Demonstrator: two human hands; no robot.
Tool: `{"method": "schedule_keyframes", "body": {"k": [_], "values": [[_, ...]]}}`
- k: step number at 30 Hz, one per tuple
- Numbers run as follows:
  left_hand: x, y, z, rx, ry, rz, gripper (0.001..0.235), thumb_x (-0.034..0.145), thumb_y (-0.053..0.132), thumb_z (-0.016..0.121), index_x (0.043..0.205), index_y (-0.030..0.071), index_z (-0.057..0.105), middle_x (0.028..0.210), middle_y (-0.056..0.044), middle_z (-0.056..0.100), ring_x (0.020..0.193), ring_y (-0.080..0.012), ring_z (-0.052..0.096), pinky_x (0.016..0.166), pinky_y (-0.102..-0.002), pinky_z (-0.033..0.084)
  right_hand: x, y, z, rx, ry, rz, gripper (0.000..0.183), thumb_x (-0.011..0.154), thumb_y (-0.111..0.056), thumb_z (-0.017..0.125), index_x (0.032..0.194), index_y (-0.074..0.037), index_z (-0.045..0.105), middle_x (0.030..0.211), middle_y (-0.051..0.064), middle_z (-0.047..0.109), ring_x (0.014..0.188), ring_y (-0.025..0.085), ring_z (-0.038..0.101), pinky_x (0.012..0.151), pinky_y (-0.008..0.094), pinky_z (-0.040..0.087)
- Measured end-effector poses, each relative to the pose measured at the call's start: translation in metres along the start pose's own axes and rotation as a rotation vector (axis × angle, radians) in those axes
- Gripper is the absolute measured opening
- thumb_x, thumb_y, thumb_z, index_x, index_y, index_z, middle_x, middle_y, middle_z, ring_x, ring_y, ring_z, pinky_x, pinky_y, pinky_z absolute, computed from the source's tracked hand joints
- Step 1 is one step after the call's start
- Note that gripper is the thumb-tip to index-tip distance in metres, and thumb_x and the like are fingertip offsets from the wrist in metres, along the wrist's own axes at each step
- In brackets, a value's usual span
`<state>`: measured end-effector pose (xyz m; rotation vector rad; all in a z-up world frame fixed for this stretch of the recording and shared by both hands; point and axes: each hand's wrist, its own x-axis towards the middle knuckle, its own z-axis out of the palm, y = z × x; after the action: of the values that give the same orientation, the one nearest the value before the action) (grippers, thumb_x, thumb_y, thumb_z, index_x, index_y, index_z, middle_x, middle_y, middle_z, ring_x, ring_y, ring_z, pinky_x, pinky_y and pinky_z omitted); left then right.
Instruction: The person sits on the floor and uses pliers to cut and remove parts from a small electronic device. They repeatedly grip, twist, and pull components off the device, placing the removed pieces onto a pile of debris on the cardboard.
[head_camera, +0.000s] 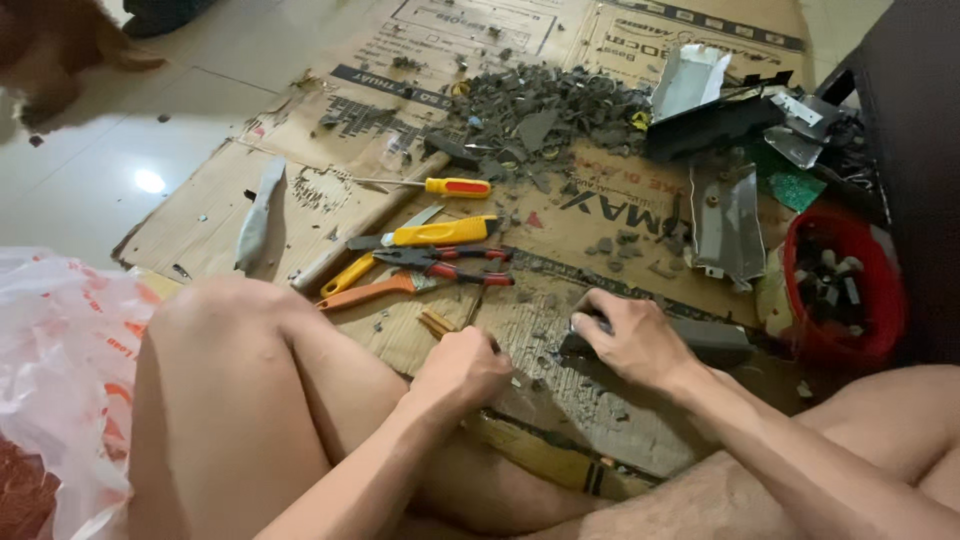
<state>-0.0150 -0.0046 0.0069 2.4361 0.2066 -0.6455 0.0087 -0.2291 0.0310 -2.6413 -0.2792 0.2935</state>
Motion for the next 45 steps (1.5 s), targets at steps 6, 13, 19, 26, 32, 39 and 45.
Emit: {"method": "schedule_keyframes", "body": {"k": [6, 13, 19, 26, 32, 39, 45], "values": [[0.011, -0.006, 0.006, 0.009, 0.011, 0.023, 0.038, 0.082, 0.035, 0.057, 0.103, 0.013, 0.080, 0.105, -0.023, 0.075, 0.109, -0.0420, 0.070, 0.093, -0.055, 0.056, -0.002, -0.003, 0.002, -0.032, 0.054, -0.010, 0.030, 0.099, -0.039, 0.052, 0.097, -0.014, 0.069, 0.093, 0.015, 0.076, 0.096, 0.036, 0.074, 0.085, 0.050, 0.054], [-0.006, 0.005, -0.009, 0.010, -0.029, -0.025, 0.039, 0.081, 0.033, 0.055, 0.104, 0.011, 0.079, 0.109, -0.023, 0.075, 0.111, -0.0410, 0.070, 0.095, -0.052, 0.056, 0.006, 0.002, 0.003, -0.043, 0.036, 0.001, 0.036, 0.099, -0.050, 0.050, 0.101, -0.020, 0.070, 0.096, 0.007, 0.078, 0.099, 0.029, 0.074, 0.089, 0.044, 0.054], [-0.023, 0.011, -0.019, -0.019, -0.004, -0.106, 0.043, 0.083, 0.036, 0.060, 0.110, 0.008, 0.076, 0.111, -0.021, 0.074, 0.113, -0.0394, 0.069, 0.094, -0.054, 0.055, 0.004, -0.004, -0.035, -0.112, -0.110, -0.065, 0.053, 0.090, -0.058, 0.062, 0.111, -0.010, 0.073, 0.106, 0.019, 0.078, 0.104, 0.034, 0.075, 0.097, 0.048, 0.055], [-0.012, 0.005, -0.010, -0.010, 0.038, 0.040, 0.037, 0.079, 0.027, 0.059, 0.102, 0.004, 0.078, 0.106, -0.025, 0.074, 0.107, -0.0446, 0.070, 0.090, -0.056, 0.057, 0.010, 0.037, -0.026, -0.383, -0.298, -0.014, 0.046, 0.090, -0.052, 0.064, 0.118, -0.017, 0.062, 0.118, 0.009, 0.072, 0.117, 0.033, 0.067, 0.099, 0.051, 0.055], [-0.021, 0.005, -0.008, 0.186, 0.086, 0.174, 0.029, 0.090, 0.014, 0.055, 0.113, 0.005, 0.072, 0.115, -0.027, 0.066, 0.094, -0.0386, 0.073, 0.083, -0.052, 0.062, 0.003, 0.036, -0.020, -0.427, -0.267, -0.031, 0.045, 0.091, -0.046, 0.065, 0.124, -0.016, 0.059, 0.120, 0.009, 0.071, 0.117, 0.033, 0.068, 0.098, 0.050, 0.056], [0.009, -0.014, -0.001, 0.540, 0.388, 0.284, 0.027, 0.098, 0.018, 0.055, 0.119, 0.016, 0.071, 0.125, -0.012, 0.054, 0.113, -0.0338, 0.060, 0.084, -0.044, 0.055, -0.009, 0.027, -0.014, -0.468, -0.228, -0.035, 0.047, 0.094, -0.057, 0.060, 0.118, -0.017, 0.061, 0.108, 0.008, 0.073, 0.104, 0.031, 0.073, 0.088, 0.046, 0.059], [0.015, -0.014, -0.012, 0.731, 0.433, 0.256, 0.027, 0.098, 0.023, 0.053, 0.114, 0.022, 0.075, 0.124, -0.011, 0.056, 0.116, -0.0298, 0.051, 0.087, -0.045, 0.043, -0.014, 0.027, 0.000, -0.323, -0.147, 0.059, 0.073, 0.088, -0.080, 0.046, 0.114, -0.014, 0.065, 0.097, 0.013, 0.076, 0.092, 0.030, 0.077, 0.078, 0.044, 0.060]]}}
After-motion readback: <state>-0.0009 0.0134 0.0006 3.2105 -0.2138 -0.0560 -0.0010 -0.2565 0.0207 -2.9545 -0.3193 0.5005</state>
